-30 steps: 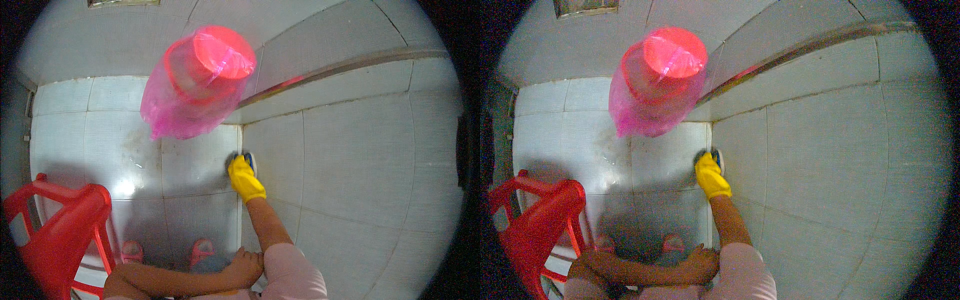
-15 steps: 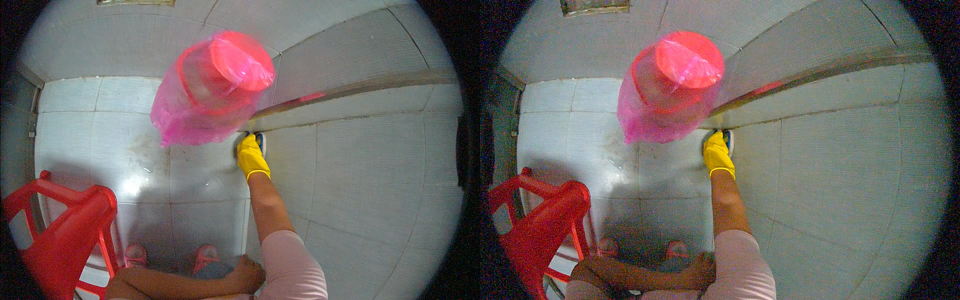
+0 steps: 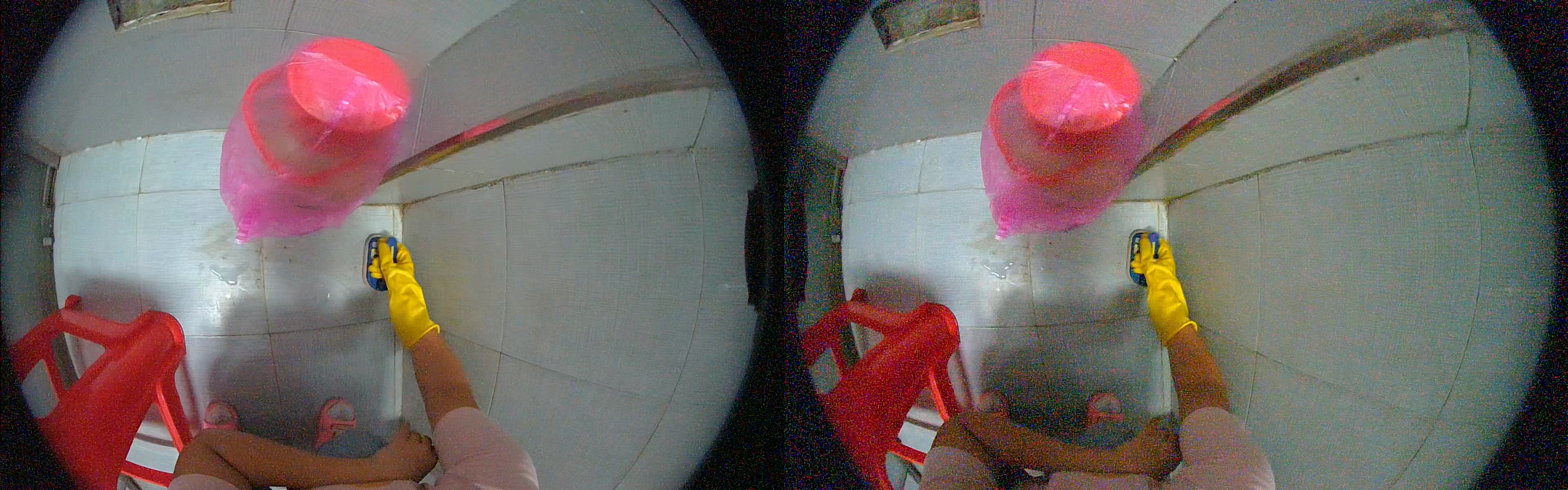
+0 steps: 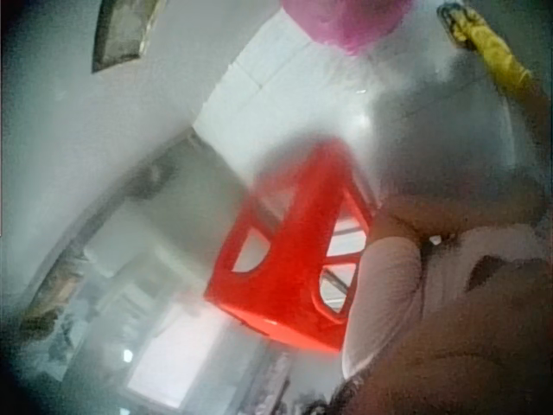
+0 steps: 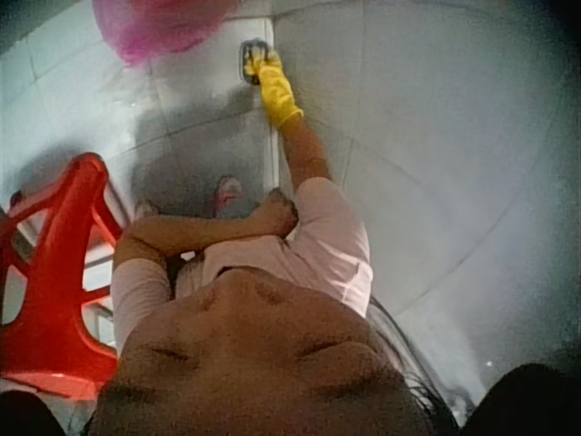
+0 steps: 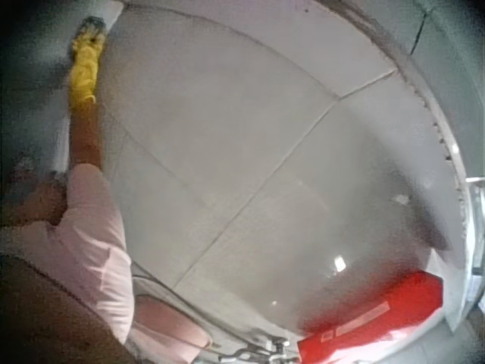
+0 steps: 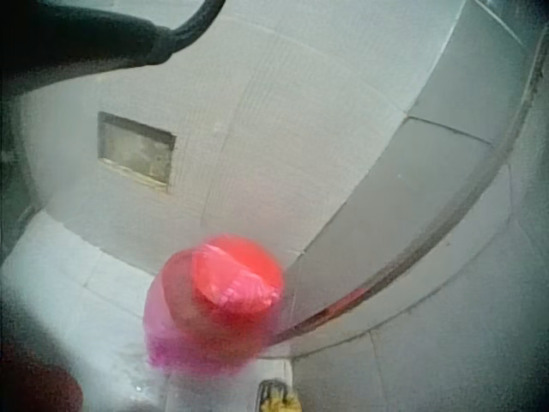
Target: The person scrubs the tiled floor and wall corners of a bathroom using a blue sponge and yellow gloves. They apply a cleaning spray from a green bottle and use a metal scraper to remove grime from the grout lines. The person moves a red plastic stool to access different areas and continues scrubbing the floor and walls.
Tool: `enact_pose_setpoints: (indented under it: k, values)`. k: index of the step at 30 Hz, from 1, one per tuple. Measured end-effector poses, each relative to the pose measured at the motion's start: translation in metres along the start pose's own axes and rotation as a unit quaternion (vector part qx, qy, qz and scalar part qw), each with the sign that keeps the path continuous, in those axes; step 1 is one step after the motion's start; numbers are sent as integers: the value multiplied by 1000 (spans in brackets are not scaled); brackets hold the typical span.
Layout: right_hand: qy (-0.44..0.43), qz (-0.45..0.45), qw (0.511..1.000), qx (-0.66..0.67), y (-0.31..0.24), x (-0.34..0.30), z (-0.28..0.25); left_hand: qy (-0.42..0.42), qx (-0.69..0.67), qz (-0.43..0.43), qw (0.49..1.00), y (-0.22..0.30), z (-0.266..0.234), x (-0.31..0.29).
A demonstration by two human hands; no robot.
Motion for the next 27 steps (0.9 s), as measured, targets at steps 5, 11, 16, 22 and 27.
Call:
enact_pose_setpoints:
  k: [5, 11, 16, 22, 27]
  values:
    - [146, -164, 942, -252, -32, 25, -11, 31, -3, -8, 999, 12, -1, -6]
    - [255, -207, 877, -350, -84, 38, 12, 0, 15, -22, 1000, 7, -13, -6]
    - [164, -264, 881, -357, -60, 14, 47, 143, -1, -34, 989, 9, 10, -15]
    - [172, -260, 859, -407, -83, 11, 43, -14, -39, 4, 999, 13, 22, -5]
    - [210, -220, 890, -341, -79, 6, 51, -22, -44, 6, 999, 9, -21, -10]
Point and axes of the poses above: each hand's wrist, its own x-axis towards the middle knuckle, its own z-axis out of the palm, y = z × x, the point moved 6 cm from there along x, towards the middle knuckle, and after that the axes turned 10 degrees about y, right-handed, at the moved point
